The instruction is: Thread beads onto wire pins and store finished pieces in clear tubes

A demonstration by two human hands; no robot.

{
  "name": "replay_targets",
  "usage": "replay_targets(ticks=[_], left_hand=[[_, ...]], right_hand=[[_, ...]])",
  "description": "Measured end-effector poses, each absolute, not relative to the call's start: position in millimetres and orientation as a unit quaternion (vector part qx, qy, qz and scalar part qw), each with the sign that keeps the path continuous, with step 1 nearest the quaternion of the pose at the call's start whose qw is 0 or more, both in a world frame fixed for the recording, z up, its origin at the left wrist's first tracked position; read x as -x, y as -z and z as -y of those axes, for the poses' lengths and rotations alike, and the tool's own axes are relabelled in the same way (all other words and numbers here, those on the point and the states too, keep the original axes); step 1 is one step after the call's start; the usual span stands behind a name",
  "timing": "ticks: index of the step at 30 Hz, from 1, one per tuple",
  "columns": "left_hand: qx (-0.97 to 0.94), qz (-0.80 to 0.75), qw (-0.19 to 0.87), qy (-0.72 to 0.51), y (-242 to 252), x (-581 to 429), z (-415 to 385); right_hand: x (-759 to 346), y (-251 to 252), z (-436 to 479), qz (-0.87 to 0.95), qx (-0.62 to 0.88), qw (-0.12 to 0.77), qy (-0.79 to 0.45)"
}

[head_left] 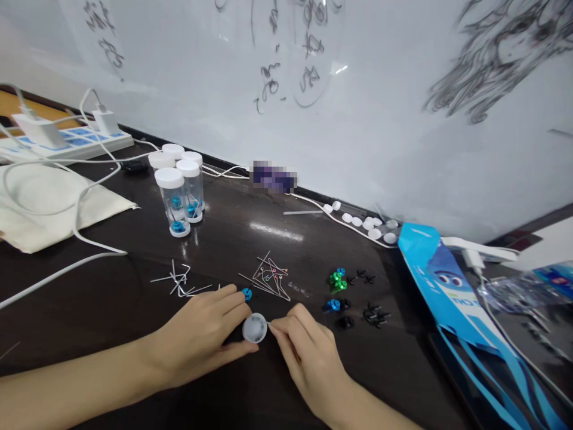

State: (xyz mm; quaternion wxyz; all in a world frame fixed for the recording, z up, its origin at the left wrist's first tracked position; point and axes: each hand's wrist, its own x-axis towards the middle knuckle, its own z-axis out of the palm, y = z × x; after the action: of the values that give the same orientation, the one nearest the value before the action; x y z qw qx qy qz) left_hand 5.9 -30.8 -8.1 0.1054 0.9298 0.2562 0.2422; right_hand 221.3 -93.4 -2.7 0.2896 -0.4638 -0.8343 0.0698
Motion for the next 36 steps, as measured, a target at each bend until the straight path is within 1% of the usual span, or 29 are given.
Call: replay_targets(ticks=[7, 18, 28, 36], left_hand=[[-0.925, -0.245, 0.101, -0.272, 6.0, -6.7, 30.7], [-0.932, -0.253, 0.110, -0.233, 8.1, -5.8, 31.8], [-0.932, -0.242, 0.110, -0.246, 9.1, -5.1, 31.3], [-0.926, -0.234, 0.120, -0.270, 6.3, -6.1, 32.7]], right_hand=[[-220.9, 1.4, 93.0, 0.836, 0.458, 0.292, -0.081], [-220.6, 1.8, 91.6, 0.837, 0.455, 0.296, -0.077], [-224.2, 4.9, 92.3, 0.842, 0.452, 0.281, -0.091], [-221.5, 4.2, 93.0, 0.832, 0.454, 0.302, -0.104]])
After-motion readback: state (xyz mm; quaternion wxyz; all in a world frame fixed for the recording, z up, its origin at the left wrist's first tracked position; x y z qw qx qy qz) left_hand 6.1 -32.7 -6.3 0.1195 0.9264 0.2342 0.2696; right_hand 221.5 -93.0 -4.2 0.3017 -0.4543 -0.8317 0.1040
